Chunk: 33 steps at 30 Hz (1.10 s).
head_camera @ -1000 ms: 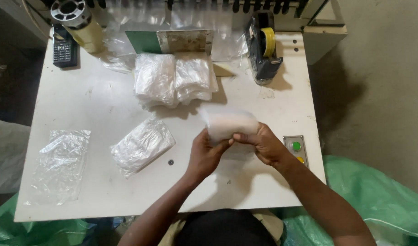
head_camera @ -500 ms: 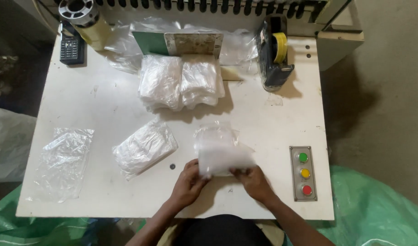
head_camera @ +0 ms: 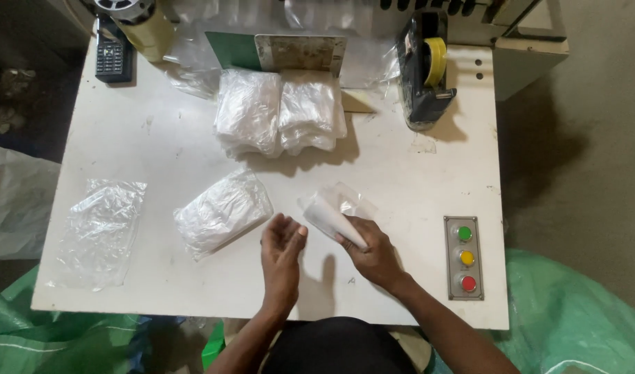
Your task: A worker is manually packaging small white packets into clear plastic bags at a factory workstation.
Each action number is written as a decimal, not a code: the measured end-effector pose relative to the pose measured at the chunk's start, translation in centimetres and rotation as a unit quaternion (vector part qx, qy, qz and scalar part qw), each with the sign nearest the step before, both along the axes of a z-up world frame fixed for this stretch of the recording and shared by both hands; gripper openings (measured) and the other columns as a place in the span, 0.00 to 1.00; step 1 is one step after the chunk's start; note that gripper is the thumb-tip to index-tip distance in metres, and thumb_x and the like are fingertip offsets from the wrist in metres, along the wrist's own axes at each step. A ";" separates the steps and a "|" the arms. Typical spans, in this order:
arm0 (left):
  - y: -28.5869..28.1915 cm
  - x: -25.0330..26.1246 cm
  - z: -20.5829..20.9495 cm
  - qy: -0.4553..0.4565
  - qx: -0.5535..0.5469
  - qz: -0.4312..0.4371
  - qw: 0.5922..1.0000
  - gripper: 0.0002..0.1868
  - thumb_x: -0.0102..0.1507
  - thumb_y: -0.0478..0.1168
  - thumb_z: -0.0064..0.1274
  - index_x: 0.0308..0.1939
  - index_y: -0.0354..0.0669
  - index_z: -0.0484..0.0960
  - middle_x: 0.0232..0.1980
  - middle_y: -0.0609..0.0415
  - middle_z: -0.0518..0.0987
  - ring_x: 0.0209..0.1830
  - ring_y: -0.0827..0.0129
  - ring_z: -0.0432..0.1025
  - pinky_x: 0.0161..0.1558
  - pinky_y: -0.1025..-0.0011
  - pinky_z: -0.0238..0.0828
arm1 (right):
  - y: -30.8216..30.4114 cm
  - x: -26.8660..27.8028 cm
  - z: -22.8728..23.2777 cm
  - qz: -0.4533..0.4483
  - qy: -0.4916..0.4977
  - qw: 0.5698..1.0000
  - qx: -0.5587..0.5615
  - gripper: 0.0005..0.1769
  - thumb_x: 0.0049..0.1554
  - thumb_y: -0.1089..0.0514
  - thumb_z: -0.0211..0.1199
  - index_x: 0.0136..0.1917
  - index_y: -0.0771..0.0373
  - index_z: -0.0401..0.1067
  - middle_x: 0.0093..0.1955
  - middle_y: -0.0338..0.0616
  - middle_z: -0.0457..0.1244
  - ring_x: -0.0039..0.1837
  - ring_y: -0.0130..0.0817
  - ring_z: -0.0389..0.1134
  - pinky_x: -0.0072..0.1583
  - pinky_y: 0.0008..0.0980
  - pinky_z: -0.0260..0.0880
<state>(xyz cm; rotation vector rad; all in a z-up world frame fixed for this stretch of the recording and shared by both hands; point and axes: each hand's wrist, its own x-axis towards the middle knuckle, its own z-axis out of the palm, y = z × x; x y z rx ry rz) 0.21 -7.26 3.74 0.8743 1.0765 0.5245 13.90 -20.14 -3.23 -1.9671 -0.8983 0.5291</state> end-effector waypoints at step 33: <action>14.9 -16.2 -2.1 0.368 0.669 -0.014 0.645 0.11 0.75 0.33 0.44 0.42 0.29 0.78 0.52 0.33 0.82 0.53 0.46 0.77 0.56 0.56 0.77 | -3.9 -1.0 2.8 -0.110 0.188 0.975 0.032 0.21 0.53 0.69 0.63 0.59 0.59 0.80 0.61 0.45 0.73 0.62 0.39 0.71 0.58 0.34 0.72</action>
